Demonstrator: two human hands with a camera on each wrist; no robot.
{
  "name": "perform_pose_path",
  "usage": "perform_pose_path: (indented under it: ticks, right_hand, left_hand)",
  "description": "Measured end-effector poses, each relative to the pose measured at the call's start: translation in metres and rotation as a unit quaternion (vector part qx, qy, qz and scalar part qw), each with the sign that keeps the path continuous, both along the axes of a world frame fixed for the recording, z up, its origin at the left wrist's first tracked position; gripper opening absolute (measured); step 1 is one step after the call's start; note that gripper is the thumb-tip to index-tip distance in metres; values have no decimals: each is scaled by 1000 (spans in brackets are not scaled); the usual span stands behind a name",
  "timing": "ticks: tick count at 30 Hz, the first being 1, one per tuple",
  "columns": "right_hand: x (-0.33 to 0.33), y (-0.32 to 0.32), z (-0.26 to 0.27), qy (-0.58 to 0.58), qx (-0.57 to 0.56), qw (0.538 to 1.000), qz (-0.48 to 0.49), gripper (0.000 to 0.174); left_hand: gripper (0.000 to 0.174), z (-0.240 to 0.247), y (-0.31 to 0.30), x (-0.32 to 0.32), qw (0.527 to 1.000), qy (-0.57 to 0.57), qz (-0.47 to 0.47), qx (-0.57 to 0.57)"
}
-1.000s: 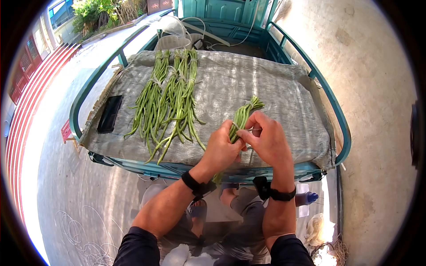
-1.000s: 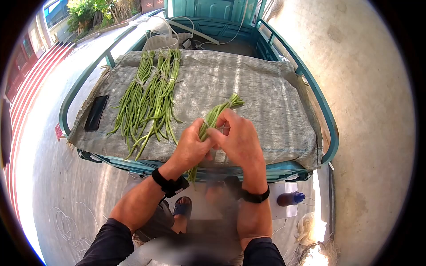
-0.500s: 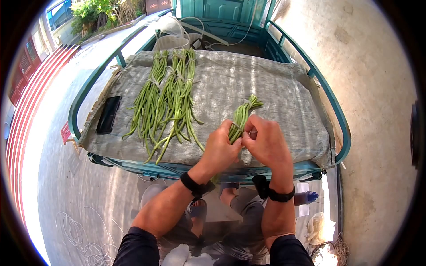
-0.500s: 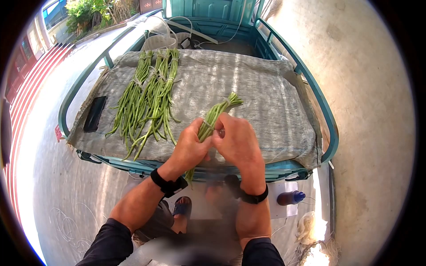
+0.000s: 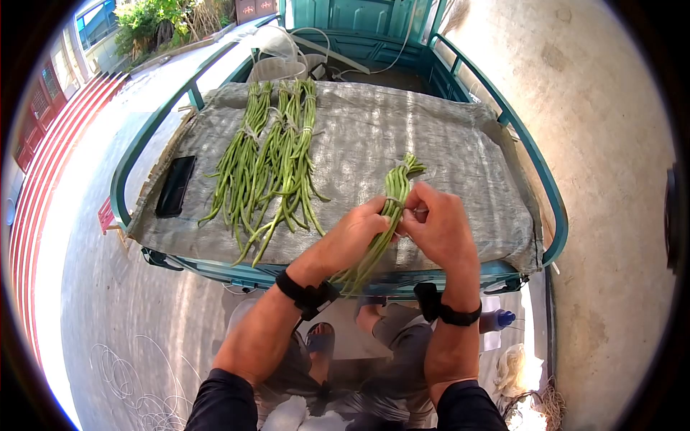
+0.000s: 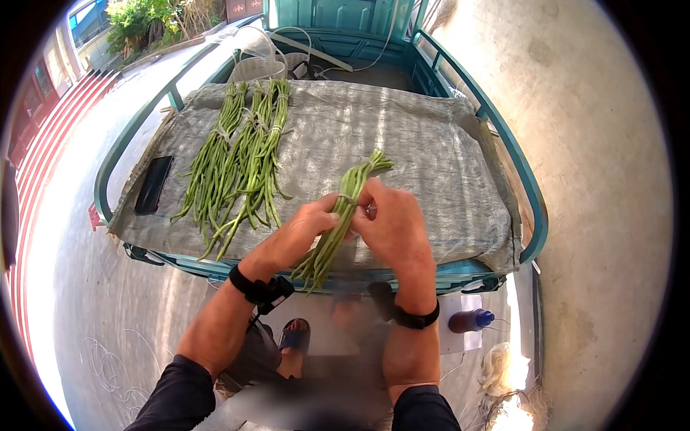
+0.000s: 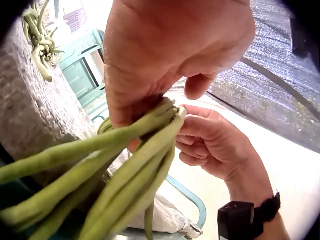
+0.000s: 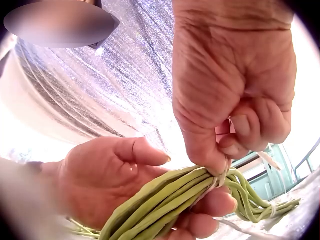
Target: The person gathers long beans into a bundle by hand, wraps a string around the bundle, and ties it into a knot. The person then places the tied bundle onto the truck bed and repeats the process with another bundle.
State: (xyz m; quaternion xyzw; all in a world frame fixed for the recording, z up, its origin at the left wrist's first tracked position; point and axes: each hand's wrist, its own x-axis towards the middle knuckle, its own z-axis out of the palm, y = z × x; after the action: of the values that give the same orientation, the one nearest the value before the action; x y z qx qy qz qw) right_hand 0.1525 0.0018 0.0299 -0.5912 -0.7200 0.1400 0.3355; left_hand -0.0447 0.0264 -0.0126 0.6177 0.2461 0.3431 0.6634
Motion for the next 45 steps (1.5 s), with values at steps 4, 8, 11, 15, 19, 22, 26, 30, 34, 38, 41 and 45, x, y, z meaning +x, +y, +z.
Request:
perform_pose_path:
  ticks: [4,8,11,15,19,22,26,30,34,38,41,45]
  right_hand:
    - [3,0,-1,-4,17,1000,12,15]
    - [2,-2,3,-33,13,999,19,14]
    - [1,-2,3,-41,3,999,30,13]
    - [2,1,-8,-34,21,998,58,13]
    - [-1,0,-10,-40,12,997,65,12]
    - [-2,0,-10,-28,17,997,64,10]
    - [7,3,-16,-37,-3,997,68,10]
    - [13,4,-22,-45,-8,997,69,12]
    - [16,3,-21,-48,-37,995,73,13]
    - [19,3,-22,-58,-54,995,64,12]
    - [21,3,-23,-59,-72,994,61,12]
    - [23,3,-24,-55,-78,994,51,13]
  left_hand:
    - [43,-7,9,-7,993,34,11,115]
    - [32,-9,12,-12,963,143,75,215]
    - [22,-14,15,-12,922,187,126,316]
    - [13,-17,10,-10,870,240,193,384]
    - [14,-18,7,-8,864,244,234,372]
    - [15,-18,7,-8,870,241,248,353]
    - [13,-18,13,-16,910,211,206,293]
    - [13,-18,14,-17,934,186,187,242]
    - [15,-19,15,-20,937,189,185,227]
    - [16,-22,15,-19,932,189,184,248]
    - [16,-22,15,-19,929,197,189,251]
    - [17,-25,16,-18,929,201,190,244]
